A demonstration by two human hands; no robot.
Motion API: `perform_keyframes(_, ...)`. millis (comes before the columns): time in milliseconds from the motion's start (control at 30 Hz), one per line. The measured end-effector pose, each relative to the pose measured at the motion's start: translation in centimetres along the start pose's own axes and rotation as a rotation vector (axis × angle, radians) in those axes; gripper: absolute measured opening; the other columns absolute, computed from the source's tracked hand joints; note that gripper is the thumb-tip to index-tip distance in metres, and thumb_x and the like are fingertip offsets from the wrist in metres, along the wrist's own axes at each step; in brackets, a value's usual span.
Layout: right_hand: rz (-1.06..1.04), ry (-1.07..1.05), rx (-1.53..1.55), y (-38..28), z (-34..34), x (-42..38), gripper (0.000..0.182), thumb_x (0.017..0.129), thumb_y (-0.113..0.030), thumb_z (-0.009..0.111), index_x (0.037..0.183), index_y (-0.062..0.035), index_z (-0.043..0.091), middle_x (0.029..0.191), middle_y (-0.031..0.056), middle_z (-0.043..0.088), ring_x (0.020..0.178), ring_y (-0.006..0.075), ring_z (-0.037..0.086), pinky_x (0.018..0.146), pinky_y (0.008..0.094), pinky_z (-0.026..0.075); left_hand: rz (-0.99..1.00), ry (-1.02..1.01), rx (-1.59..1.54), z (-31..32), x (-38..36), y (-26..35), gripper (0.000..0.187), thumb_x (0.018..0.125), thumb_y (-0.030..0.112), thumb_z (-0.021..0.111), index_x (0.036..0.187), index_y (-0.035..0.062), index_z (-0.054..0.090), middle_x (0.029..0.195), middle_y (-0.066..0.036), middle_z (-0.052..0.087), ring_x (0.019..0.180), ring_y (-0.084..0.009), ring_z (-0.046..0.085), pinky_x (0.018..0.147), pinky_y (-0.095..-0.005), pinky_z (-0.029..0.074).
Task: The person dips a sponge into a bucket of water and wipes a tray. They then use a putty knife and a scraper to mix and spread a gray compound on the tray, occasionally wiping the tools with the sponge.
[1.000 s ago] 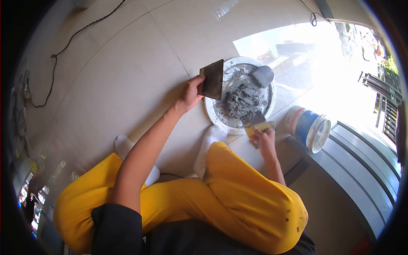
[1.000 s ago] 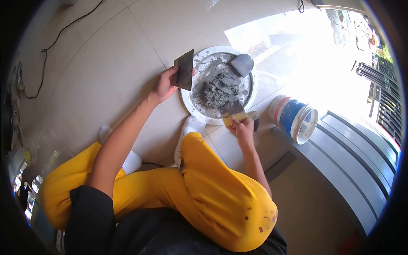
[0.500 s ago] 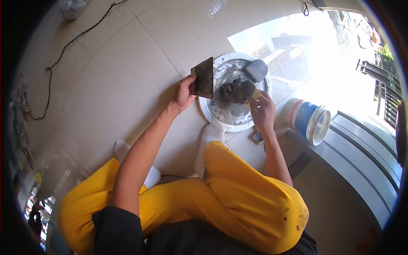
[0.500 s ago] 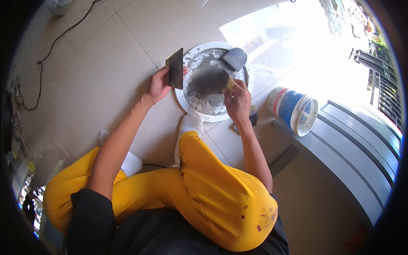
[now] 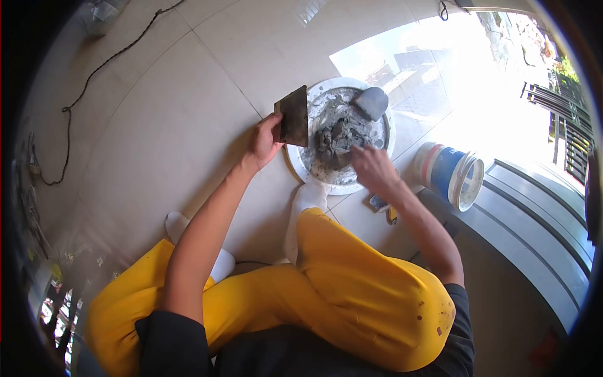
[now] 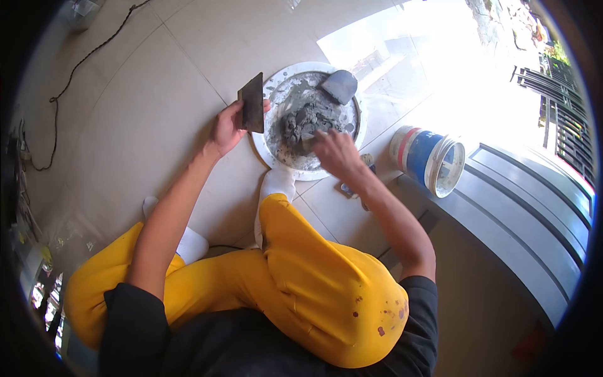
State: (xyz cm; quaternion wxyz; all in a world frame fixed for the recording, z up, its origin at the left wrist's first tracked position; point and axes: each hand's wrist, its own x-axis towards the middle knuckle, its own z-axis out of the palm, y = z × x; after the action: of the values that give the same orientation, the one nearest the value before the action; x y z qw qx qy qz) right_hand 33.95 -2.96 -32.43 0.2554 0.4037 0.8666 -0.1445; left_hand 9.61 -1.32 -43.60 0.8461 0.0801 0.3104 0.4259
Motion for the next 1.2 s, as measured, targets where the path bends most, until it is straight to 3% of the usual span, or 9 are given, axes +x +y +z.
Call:
perform_keyframes(100,0.029,-0.017,0.093,1.1,-1.9,0.6,0.015,0.077,0.002,0.053,0.086,-0.0024,0.064,0.096,0.0070,0.055,0.079,0.0205,0.057,0.055,0.0300,0.054,0.002,0.004,0.004,-0.5,0.1,-0.3,0.048,0.096,0.028,0.029,0.128,-0.0052,0.040,0.124,-0.017,0.052,0.118,-0.0245,0.048,0.102,-0.0376,0.036)
perform_keyframes(233,-0.034,0.317,-0.041,-0.6,1.3,0.3,0.018,0.076,0.003,0.053,0.087,-0.0039,0.065,0.095,0.0068,0.055,0.076,0.0194,0.058,0.051,0.0283,0.053,0.008,0.008,-0.030,-0.3,0.6,0.2,0.048,0.096,0.029,0.028,0.128,-0.0055,0.040,0.124,-0.017,0.052,0.117,-0.0245,0.049,0.102,-0.0372,0.036)
perform_keyframes(333,0.001,0.113,0.088,0.7,-2.3,0.2,0.028,0.078,0.000,0.054,0.098,-0.0150,0.066,0.098,0.0015,0.056,0.077,0.0189,0.057,0.049,0.0276,0.052,-0.009,0.007,0.011,-0.3,0.0,-0.1,0.049,0.096,0.028,0.028,0.129,-0.0058,0.038,0.125,-0.018,0.051,0.118,-0.0250,0.048,0.103,-0.0367,0.034)
perform_keyframes(433,0.078,0.218,-0.048,-0.6,-0.8,1.0,0.027,0.078,-0.001,0.054,0.097,-0.0149,0.066,0.097,0.0016,0.056,0.077,0.0181,0.056,0.050,0.0273,0.051,0.004,-0.004,-0.002,0.1,-0.2,0.0,0.049,0.096,0.028,0.027,0.128,-0.0056,0.039,0.124,-0.018,0.052,0.118,-0.0249,0.048,0.104,-0.0366,0.034)
perform_keyframes(533,-0.001,0.001,0.002,0.0,-0.7,1.3,0.012,0.079,-0.003,0.057,0.084,-0.0083,0.066,0.097,0.0038,0.056,0.079,0.0176,0.057,0.051,0.0270,0.052,-0.003,-0.007,0.015,0.0,0.4,0.4,0.049,0.096,0.028,0.027,0.129,-0.0056,0.038,0.125,-0.017,0.052,0.118,-0.0246,0.048,0.104,-0.0370,0.033)
perform_keyframes(700,-0.127,0.195,-0.227,-0.9,1.1,0.9,0.015,0.070,-0.003,0.058,0.076,-0.0118,0.068,0.080,0.0037,0.060,0.073,0.0199,0.060,0.054,0.0300,0.050,-0.035,0.011,-0.016,-0.5,-0.7,-0.8,0.050,0.095,0.030,0.029,0.130,-0.0058,0.037,0.125,-0.017,0.051,0.119,-0.0241,0.048,0.103,-0.0363,0.033)
perform_keyframes(867,0.020,0.136,0.065,0.7,-3.5,1.1,0.014,0.069,-0.006,0.061,0.081,-0.0109,0.067,0.089,0.0052,0.057,0.080,0.0227,0.060,0.057,0.0307,0.053,0.009,-0.017,0.040,-0.3,0.0,0.5,0.051,0.095,0.030,0.029,0.129,-0.0061,0.037,0.126,-0.017,0.051,0.119,-0.0245,0.048,0.104,-0.0370,0.033)
perform_keyframes(1033,-0.094,0.195,-0.050,-0.7,-1.2,0.4,0.020,0.070,0.000,0.056,0.083,-0.0108,0.067,0.081,0.0042,0.061,0.075,0.0229,0.061,0.058,0.0350,0.050,-0.001,-0.010,-0.016,-0.5,0.2,-0.2,0.050,0.095,0.028,0.030,0.130,-0.0063,0.036,0.125,-0.017,0.051,0.119,-0.0238,0.048,0.103,-0.0366,0.034)
perform_keyframes(1200,0.450,0.252,0.488,0.9,-2.0,-3.3,0.015,0.072,-0.005,0.058,0.085,-0.0057,0.066,0.089,0.0117,0.064,0.072,0.0255,0.063,0.060,0.0330,0.050,-0.007,-0.021,-0.026,-0.8,0.2,-0.5,0.048,0.095,0.027,0.028,0.130,-0.0060,0.036,0.125,-0.017,0.051,0.118,-0.0232,0.049,0.103,-0.0362,0.034)
